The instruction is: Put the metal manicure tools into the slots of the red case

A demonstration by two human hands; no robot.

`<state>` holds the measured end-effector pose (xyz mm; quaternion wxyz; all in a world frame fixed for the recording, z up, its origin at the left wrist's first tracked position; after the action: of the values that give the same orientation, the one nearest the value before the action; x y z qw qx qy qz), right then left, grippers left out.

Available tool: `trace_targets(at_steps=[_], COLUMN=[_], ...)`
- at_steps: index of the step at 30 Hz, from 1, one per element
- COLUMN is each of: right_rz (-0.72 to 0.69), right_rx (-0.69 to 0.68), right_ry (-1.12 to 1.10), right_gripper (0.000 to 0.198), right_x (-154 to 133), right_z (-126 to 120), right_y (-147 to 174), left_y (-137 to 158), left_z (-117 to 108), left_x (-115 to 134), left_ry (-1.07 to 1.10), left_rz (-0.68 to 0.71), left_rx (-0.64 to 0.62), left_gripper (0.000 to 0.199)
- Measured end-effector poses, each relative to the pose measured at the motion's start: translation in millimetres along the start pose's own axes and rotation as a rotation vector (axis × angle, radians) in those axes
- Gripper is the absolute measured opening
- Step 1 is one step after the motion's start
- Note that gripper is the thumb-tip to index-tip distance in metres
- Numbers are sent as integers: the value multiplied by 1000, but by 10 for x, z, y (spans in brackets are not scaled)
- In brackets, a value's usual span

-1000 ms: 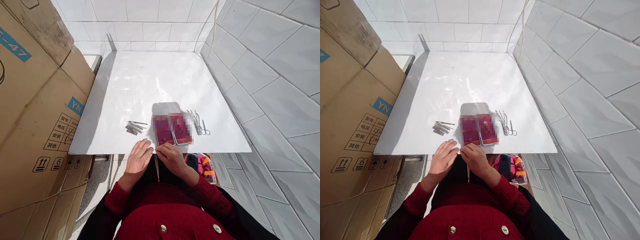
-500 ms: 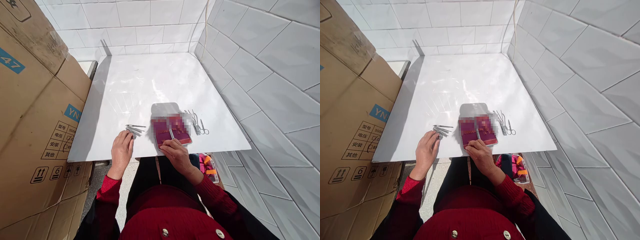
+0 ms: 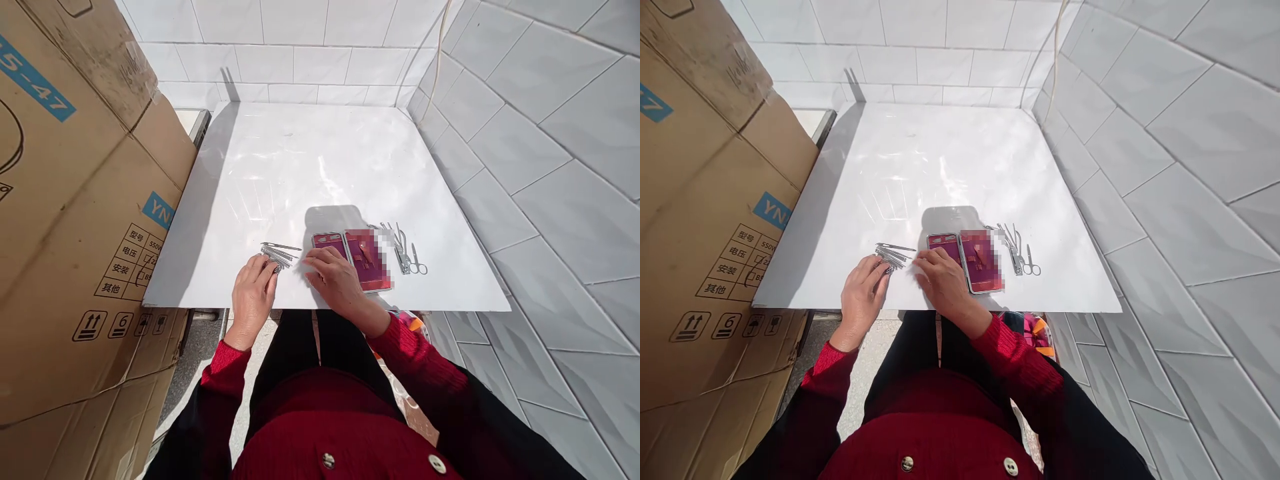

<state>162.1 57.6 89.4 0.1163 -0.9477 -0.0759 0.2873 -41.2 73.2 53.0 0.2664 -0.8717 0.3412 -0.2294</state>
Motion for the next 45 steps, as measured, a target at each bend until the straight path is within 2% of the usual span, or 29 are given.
trace_targets(at_steps=[3,7,16,22,26,29,33,40,45], right_rz=[-3,-22,-44,-1,21,61,78,-39,-3], right_rx=[-110,-172,-174,-220,-227,-224,-198,-210,-215], right_ry=[107,164,167,149,173,217,205,155,100], right_gripper=[30,25,24,28,18,19,18,21,28], right_x=[-142,-176,-49,-6,-13,-31,-73,-210,-183], right_z=[236,403,354,317,308,325,335,386,367], right_y=[-299,-477,-589,-643,-693,-729,-697,-417,-407], left_y=[-1,0,22,16,11,16,18,23,15], left_z=[-5,-16,-22,-36,-30,-23,-18,-12,-20], left_x=[11,31,32,38,33,27,30,35,51], left_ry=[-10,-18,38,21,22,20,-9,-17,-20], left_rz=[-2,7,6,26,29,39,59,21,23], left_rx=[-2,8,27,54,56,55,51,43,32], left_gripper=[25,25,27,23,24,25,25,32,28])
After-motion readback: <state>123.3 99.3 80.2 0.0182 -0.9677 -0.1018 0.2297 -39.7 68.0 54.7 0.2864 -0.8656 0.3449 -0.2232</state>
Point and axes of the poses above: each hand's wrist, its own y-axis away from the middle knuckle, its own z-axis out of the palm, x = y × z, the point moved 4 cm from there along -y, towards the middle knuckle, and after that the axes turned 12 degrees about z, right-handed, at the moved point
